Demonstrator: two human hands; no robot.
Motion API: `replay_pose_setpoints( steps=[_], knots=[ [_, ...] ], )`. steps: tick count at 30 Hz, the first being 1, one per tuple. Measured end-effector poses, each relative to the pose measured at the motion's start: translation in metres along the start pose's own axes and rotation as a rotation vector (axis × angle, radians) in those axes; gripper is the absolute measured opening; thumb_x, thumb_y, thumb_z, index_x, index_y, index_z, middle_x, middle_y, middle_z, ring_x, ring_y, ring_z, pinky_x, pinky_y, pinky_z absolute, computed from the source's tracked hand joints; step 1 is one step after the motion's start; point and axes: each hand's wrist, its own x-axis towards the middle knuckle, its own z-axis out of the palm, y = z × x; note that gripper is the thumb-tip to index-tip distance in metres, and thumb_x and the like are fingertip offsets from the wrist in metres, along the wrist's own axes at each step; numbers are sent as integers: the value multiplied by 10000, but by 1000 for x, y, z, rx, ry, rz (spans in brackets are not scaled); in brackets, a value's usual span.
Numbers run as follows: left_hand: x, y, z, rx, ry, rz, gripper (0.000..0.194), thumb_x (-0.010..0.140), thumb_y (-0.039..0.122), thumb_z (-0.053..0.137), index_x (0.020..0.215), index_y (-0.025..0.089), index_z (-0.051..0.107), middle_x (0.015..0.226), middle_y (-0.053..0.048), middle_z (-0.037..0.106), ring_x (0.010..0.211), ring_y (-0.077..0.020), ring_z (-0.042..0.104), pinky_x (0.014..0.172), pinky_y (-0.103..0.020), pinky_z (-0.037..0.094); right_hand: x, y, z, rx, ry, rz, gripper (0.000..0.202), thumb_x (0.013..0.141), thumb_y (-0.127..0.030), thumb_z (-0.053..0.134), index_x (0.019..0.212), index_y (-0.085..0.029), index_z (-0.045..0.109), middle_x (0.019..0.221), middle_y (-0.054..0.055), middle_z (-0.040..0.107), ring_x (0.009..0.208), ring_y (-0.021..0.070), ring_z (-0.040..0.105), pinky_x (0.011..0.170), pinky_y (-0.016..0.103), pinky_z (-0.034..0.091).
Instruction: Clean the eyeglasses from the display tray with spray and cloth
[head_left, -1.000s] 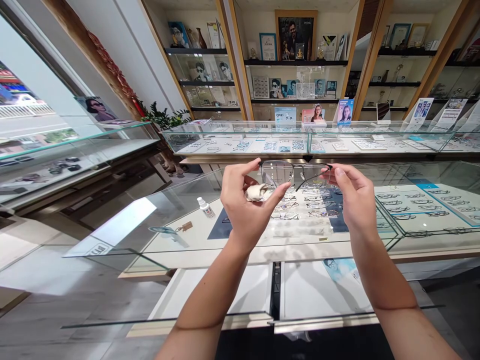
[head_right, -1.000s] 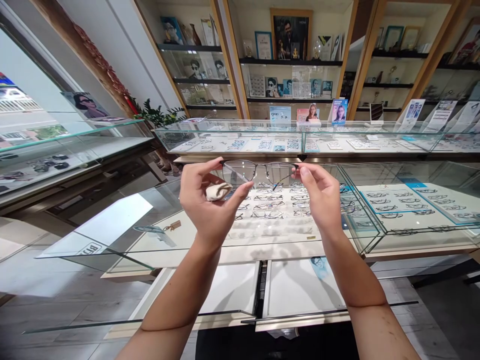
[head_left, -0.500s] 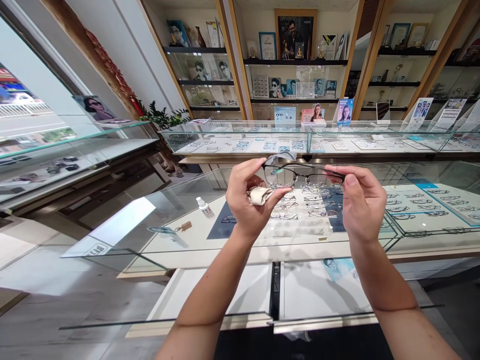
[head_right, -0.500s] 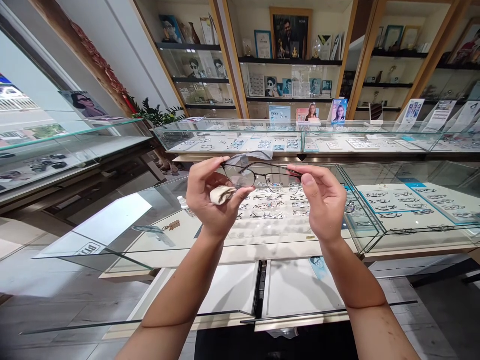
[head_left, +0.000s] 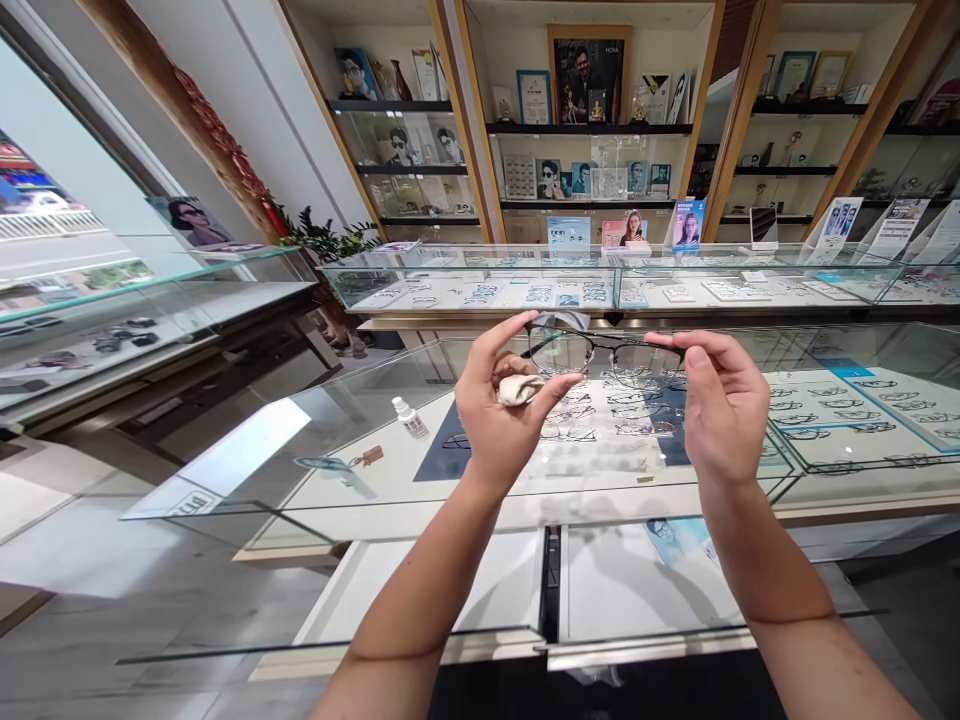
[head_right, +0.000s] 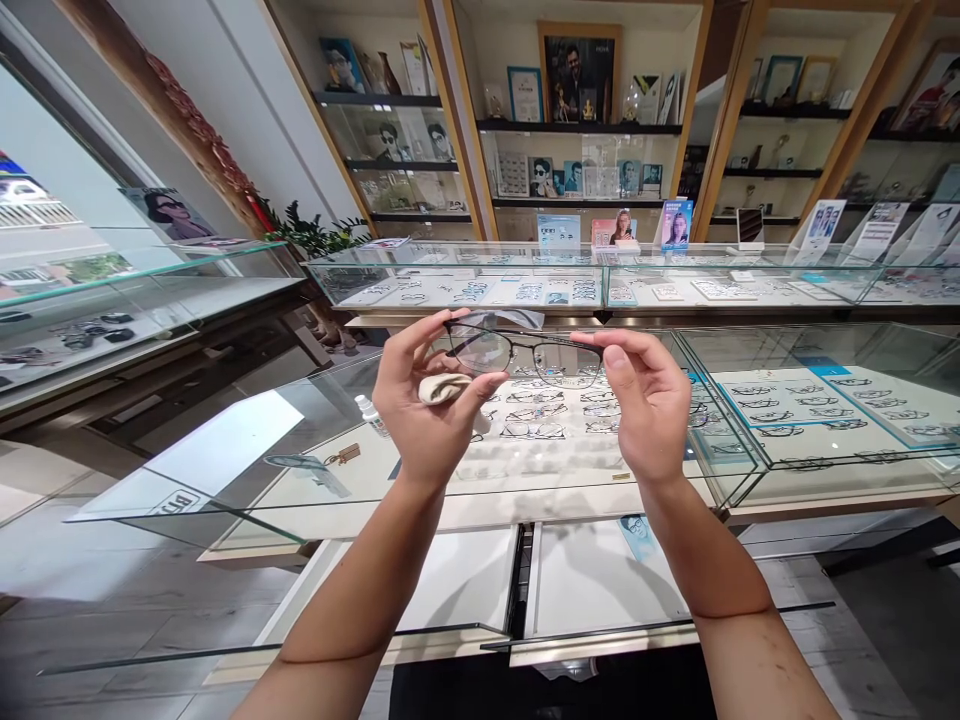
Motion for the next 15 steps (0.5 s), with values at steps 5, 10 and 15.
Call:
replay_pose_setpoints(
  steps=[5, 10, 15],
  knots=[
    [2, 3, -3, -28, 3, -86, 621, 766, 510, 951, 1286, 254, 729, 1225, -76, 747, 617, -53, 532, 589, -231, 529, 2, 1, -2, -18, -7, 24, 226, 977, -526, 720, 994, -306, 771, 1037, 29, 829, 1083, 270, 793, 1022, 475, 619],
    [2, 7, -4, -72, 6, -177, 606, 729, 482, 981, 1237, 244, 753, 1186, -65, 754, 610, -54, 540, 539, -217, 490, 3, 1, -2, 3, -20, 34, 206, 980, -506, 723, 994, -308, 776, 1015, 18, 822, 1054, 251, 795, 969, 435, 620],
    [1, 8, -5, -145, -9, -283, 593, 733, 489, 976, 1220, 243, 744, 1188, -80, 769, 584, -54, 532, 526, -228, 484, 3, 1, -1, 50, -40, 62, 171, 977, -471, 739, 993, -304, 769, 983, 3, 803, 1004, 240, 813, 989, 434, 614]
  ],
)
